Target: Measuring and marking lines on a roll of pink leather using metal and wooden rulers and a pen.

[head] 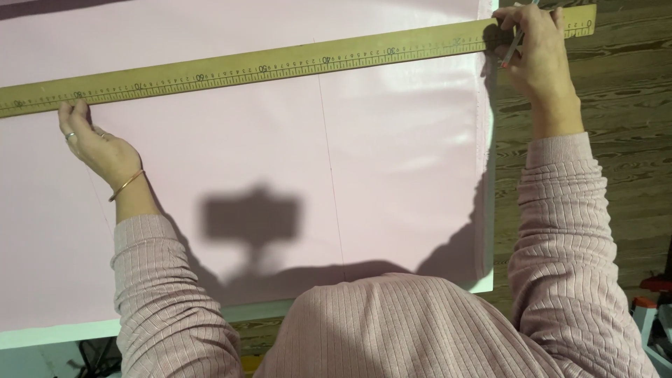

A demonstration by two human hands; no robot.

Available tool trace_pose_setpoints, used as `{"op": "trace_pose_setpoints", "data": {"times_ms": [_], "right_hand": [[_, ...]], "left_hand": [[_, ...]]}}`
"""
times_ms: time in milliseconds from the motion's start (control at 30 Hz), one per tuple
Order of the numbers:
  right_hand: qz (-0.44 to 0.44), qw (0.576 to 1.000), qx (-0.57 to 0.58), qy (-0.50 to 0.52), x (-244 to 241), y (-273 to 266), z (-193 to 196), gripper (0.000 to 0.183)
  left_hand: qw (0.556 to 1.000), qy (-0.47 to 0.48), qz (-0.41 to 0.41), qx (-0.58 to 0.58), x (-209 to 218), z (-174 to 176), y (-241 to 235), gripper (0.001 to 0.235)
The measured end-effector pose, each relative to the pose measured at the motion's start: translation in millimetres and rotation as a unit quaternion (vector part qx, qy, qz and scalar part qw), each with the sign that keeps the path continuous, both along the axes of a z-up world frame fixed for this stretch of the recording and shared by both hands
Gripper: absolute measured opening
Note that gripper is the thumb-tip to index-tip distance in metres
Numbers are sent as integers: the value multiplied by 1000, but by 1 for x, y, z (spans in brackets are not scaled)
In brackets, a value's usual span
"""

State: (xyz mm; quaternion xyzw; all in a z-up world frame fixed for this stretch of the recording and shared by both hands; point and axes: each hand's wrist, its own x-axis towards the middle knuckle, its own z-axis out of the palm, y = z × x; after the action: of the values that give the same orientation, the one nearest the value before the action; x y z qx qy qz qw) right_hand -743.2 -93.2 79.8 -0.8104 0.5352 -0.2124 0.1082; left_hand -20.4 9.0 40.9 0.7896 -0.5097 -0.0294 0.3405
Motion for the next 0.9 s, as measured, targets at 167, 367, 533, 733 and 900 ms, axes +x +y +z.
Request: {"op": "trace_pose_setpoints", "data": {"times_ms": [167, 367, 533, 733, 900], "right_hand": [[13, 999, -31, 37, 3, 0, 0, 41], [19, 998, -46, 32, -1, 2, -9, 42], [16, 998, -61, 28, 5, 2, -4, 41], [-4, 1000, -10, 10, 6, -2, 4, 37], [-7, 992, -36, 123, -13, -4, -10, 29]], "left_hand": [[1000, -2, 6, 8, -3, 5, 0, 50], [1000, 15, 4, 3, -2, 4, 0, 51], [1000, 21, -2, -6, 2, 0, 0, 52], [1000, 17, 6, -21, 8, -15, -3, 54], [997, -18, -14, -68, 24, -40, -8, 43]]}}
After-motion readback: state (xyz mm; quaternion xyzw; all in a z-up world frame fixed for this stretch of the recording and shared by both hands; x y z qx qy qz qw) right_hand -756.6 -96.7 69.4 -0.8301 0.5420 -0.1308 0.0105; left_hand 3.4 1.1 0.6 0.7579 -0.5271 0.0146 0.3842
